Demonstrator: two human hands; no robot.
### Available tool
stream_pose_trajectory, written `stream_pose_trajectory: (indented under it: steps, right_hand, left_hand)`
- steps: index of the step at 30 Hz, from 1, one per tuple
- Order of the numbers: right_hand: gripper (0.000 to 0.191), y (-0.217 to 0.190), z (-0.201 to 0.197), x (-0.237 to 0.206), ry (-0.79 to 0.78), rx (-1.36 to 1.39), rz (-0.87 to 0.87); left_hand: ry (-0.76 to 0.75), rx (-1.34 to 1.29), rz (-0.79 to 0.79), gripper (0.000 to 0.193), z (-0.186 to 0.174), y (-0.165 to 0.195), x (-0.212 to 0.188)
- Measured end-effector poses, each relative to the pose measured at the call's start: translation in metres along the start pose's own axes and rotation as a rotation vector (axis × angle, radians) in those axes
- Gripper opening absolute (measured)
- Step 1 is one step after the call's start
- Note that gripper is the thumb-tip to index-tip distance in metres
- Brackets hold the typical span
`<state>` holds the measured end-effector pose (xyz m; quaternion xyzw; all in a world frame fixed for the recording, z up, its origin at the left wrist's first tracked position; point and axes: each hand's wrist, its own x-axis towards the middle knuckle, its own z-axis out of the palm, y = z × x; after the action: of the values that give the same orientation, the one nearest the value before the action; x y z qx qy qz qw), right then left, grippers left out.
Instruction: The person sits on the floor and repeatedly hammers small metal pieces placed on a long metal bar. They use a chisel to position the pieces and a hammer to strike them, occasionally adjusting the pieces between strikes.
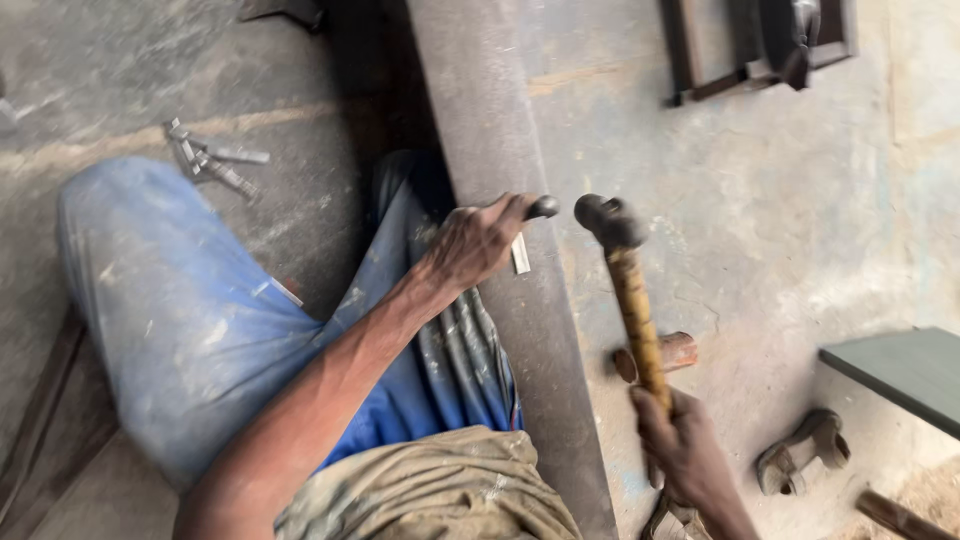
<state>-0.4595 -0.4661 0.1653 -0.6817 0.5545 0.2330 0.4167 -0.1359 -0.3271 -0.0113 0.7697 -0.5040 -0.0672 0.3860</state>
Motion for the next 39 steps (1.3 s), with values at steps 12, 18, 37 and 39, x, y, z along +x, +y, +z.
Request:
stream_pose_trajectory:
  steps: [12, 18, 37, 39]
  right_hand:
    - [0.052, 0.062, 0.040, 0.158, 0.348, -0.174, -0.304]
    - [0.046, 0.061, 0.058, 0.139, 0.203, 0.213, -0.120]
    - [0.034, -0.013, -0.036, -0.025, -0.187, 0.966, -0.829]
    - [0.028, -0.017, -0.037, -0.030, -0.622, 0.951, -0.962]
  left_hand:
    - [0.403, -0.516, -0.145, 0.032, -0.049, -0.024, -0.012]
    - [0.152, -0.451, -0.230, 0.022, -0.021, -0.011, -0.002]
    - [0.142, -0.127, 0.089, 0.030, -0.004, -0.011, -0.008]
    - [0.085, -0.122, 0.064, 0.026, 0.000, -0.009, -0.008]
